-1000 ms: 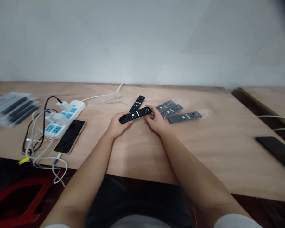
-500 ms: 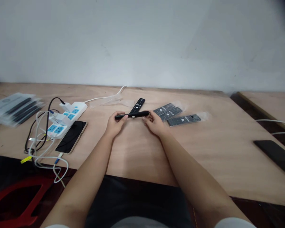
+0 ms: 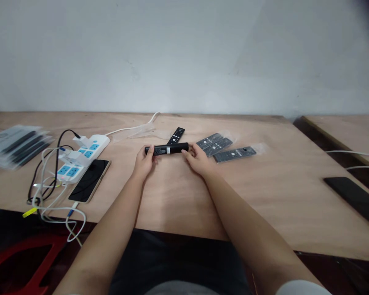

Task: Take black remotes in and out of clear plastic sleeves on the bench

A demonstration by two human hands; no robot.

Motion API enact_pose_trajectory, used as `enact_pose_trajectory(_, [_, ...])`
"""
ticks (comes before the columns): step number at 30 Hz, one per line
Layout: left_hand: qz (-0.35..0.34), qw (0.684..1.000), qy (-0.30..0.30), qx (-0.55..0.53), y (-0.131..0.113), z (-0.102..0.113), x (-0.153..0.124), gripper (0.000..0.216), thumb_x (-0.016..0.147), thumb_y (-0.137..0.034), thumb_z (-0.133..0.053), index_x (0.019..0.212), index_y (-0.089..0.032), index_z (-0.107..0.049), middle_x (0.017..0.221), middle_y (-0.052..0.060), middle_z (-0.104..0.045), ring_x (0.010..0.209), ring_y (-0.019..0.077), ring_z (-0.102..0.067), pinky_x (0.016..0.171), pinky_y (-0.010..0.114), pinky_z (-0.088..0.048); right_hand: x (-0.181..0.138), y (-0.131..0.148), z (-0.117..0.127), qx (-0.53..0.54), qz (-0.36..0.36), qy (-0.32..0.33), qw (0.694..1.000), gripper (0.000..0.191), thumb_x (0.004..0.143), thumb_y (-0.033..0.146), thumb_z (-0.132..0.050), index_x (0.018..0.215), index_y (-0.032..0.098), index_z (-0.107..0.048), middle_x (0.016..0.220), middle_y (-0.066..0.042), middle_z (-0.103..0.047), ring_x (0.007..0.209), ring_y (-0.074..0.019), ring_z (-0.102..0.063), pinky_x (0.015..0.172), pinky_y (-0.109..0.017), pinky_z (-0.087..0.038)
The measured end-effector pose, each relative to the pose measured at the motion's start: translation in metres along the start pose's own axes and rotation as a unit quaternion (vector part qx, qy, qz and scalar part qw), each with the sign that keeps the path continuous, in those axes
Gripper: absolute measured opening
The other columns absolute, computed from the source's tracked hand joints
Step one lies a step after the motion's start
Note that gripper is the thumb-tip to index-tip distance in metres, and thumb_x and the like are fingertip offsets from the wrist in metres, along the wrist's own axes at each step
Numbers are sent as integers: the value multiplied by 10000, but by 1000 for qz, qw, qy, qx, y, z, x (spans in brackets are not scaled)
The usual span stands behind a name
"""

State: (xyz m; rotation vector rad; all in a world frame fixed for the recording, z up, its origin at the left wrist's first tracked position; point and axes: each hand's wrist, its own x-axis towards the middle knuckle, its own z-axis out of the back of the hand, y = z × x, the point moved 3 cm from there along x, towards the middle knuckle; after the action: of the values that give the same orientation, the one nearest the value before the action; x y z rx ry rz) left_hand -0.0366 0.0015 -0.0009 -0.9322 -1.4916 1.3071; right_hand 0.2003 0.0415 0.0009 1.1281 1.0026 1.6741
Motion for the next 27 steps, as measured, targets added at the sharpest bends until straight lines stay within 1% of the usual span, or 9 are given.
enact_pose_trajectory(4, [12, 1000, -15, -12, -2, 1, -1, 519, 855, -621, -674, 1154, -206, -589, 626, -12, -632, 440, 116, -544, 432, 217, -415, -1, 0, -1, 14, 15, 7, 1000, 528, 868, 431, -653, 1349, 245, -538, 783, 18, -575, 678, -171, -575, 668, -328, -510])
enact_pose_trajectory(7, [15, 1000, -17, -16, -5, 0, -2, 533, 841, -556, -711, 1223, -212, -575, 690, -6, -643, 458, 110, -560, 426, 212, -421, -2, 3, -1, 30, 21, 13, 999, 536, 843, 406, -682, 1328, 217, -557, 818, 10, -587, 658, -145, -549, 667, -315, -508])
enact_pose_trajectory(10, [13, 1000, -9, -10, -7, 0, -3, 547, 795, -482, -763, 1233, -210, -580, 806, 16, -659, 556, 118, -617, 456, 207, -451, -2, 4, 0, 58, 19, 18, 998, 566, 797, 398, -729, 1305, 211, -564, 917, -14, -631, 650, -120, -543, 664, -301, -522])
enact_pose_trajectory(13, [13, 1000, 9, 4, -6, 0, -4, 577, 739, -387, -806, 1241, -209, -584, 832, 5, -653, 560, 94, -591, 490, 204, -466, -2, 3, 0, 99, -6, 22, 995, 601, 763, 424, -765, 1288, 221, -555, 1031, -53, -666, 678, -124, -596, 667, -309, -556])
enact_pose_trajectory(15, [11, 1000, 21, 7, -5, 1, -5, 624, 713, -357, -823, 1268, -208, -578, 831, -1, -655, 539, 80, -566, 497, 206, -465, -2, 2, -1, 120, -26, 17, 992, 603, 755, 466, -772, 1263, 223, -555, 1051, -69, -676, 683, -137, -625, 652, -320, -572])
enact_pose_trajectory(19, [23, 999, 29, -14, -6, -1, -5, 649, 706, -455, -839, 1240, -184, -590, 855, 33, -687, 613, 117, -635, 523, 220, -489, -2, 3, -1, 115, -46, -3, 992, 534, 751, 587, -756, 1095, 227, -561, 902, -35, -683, 605, -145, -627, 575, -310, -551])
enact_pose_trajectory(21, [35, 998, 33, -26, -8, -3, -6, 669, 702, -547, -830, 1197, -164, -593, 785, 33, -690, 609, 136, -652, 505, 220, -479, -2, 5, 1, 93, -48, -19, 994, 514, 748, 646, -738, 986, 235, -542, 776, 1, -653, 556, -147, -606, 535, -295, -510])
enact_pose_trajectory(23, [39, 998, 42, -21, -11, -5, -7, 676, 714, -632, -795, 1147, -153, -595, 672, 15, -675, 514, 127, -611, 452, 213, -431, -2, 6, 3, 65, -46, -30, 996, 497, 764, 684, -708, 906, 245, -523, 681, 23, -614, 537, -157, -595, 526, -290, -477])
enact_pose_trajectory(27, [36, 997, 54, 39, -14, -5, -7, 605, 806, -737, -648, 988, -162, -604, 511, -4, -630, 332, 93, -447, 360, 207, -291, -3, 11, 8, 16, -38, -47, 998, 476, 813, 705, -653, 805, 251, -507, 579, 38, -565, 529, -170, -584, 545, -286, -441])
